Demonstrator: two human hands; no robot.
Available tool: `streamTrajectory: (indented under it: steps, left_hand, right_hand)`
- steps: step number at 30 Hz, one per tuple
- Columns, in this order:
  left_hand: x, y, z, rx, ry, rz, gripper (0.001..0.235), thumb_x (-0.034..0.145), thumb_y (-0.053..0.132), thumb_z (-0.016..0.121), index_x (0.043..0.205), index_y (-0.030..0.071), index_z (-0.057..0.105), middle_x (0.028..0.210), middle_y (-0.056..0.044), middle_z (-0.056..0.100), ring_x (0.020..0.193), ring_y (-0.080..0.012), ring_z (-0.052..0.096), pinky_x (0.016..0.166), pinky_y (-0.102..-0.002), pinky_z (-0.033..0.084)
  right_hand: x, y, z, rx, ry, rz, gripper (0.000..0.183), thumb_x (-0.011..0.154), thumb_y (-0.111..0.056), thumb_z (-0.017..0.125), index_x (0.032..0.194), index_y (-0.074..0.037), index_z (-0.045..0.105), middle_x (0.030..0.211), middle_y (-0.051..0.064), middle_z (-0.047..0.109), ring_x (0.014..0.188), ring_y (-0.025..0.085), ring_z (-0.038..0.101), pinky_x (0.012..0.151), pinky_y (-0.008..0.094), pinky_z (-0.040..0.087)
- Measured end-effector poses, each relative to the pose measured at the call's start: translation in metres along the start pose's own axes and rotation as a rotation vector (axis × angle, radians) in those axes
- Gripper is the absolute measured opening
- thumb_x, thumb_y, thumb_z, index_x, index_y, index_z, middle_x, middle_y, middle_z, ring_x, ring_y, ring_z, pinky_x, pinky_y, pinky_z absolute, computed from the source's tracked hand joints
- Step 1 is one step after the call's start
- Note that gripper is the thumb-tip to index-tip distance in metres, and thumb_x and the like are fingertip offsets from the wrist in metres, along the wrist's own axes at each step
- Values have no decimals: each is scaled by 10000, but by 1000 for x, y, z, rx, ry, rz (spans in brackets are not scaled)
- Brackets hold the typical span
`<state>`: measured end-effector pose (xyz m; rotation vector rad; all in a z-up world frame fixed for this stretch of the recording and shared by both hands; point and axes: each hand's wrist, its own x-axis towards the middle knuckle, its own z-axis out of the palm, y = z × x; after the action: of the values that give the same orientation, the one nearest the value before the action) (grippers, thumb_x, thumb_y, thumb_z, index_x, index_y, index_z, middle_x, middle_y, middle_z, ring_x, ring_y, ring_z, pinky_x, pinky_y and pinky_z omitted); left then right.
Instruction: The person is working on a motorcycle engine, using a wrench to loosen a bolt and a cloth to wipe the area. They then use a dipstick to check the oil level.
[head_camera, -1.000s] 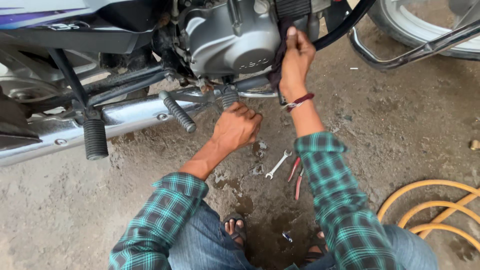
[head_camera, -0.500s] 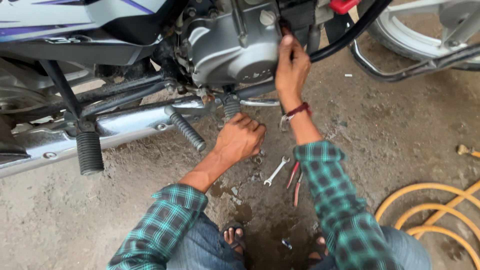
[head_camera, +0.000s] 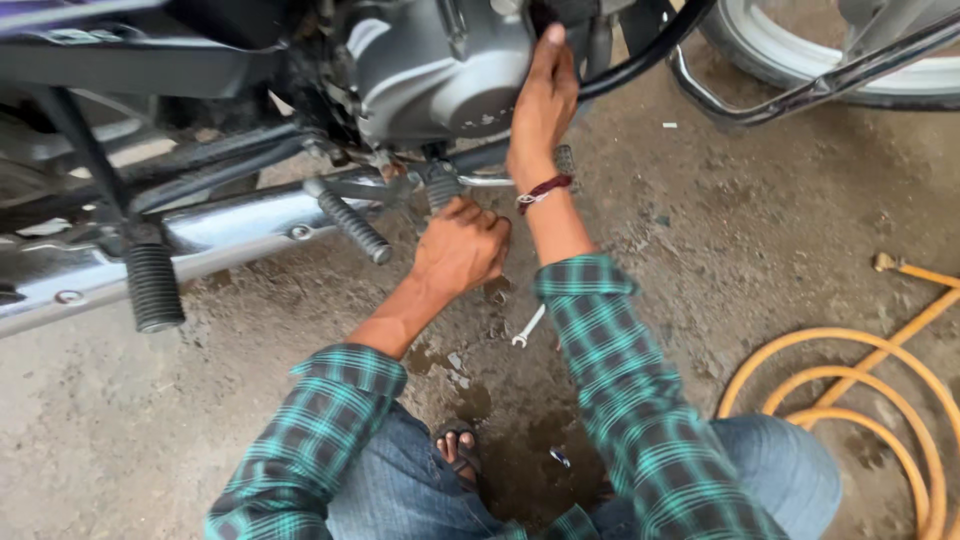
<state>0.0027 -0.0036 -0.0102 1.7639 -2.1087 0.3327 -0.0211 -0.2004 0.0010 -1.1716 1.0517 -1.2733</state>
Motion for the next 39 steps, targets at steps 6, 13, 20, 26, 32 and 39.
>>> streamTrajectory:
  steps: [6,13,20,26,32,39]
  left_hand:
    - [0,1,1,77,10,25,212,641,262,734,729,70,719,821,-121,720,883,-279,693,921,-380,497]
    - [-4,5,3,72,-86,-1,210,649,279,770,736,89,746,815,-136,721,892,-298,685,923,-393,484]
    - [-11,-3,14,47,71,57,276,567,325,740,694,80,738,805,-113,723,890,-283,690,964,-396,489]
    - [-13,-3,20,85,223,82,174,652,284,740,675,113,712,779,-83,678,862,-266,664,913,-392,480]
    - [-16,-10,26,26,225,146,203,581,315,709,642,122,693,739,-60,654,820,-260,659,860,-406,482]
    - [-14,-10,24,46,258,134,209,643,281,720,684,79,689,743,-68,626,789,-252,633,858,-384,496]
  right_hand:
    - [-35,13,7,548,-80,498,824,914,-712,534,1485,-124,449,1419,46,534,1263,237,545,1068,422,436]
    - [-20,39,9,899,-58,733,782,883,-780,573,1340,-144,575,1288,52,612,1159,250,547,1010,426,423]
    - [-11,47,8,884,-124,680,746,775,-785,516,1250,-222,632,1226,15,663,1095,266,612,898,511,487]
    - [-31,43,-8,728,-329,690,788,762,-841,519,1227,-214,618,1161,37,648,1019,265,598,775,467,461]
    - [-34,62,-18,1233,-668,642,847,901,-869,523,1310,-131,596,1183,77,621,999,261,567,810,402,490]
    - [-19,31,1,981,-164,866,992,657,-874,482,1371,-186,509,1461,130,464,1297,363,445,995,652,345]
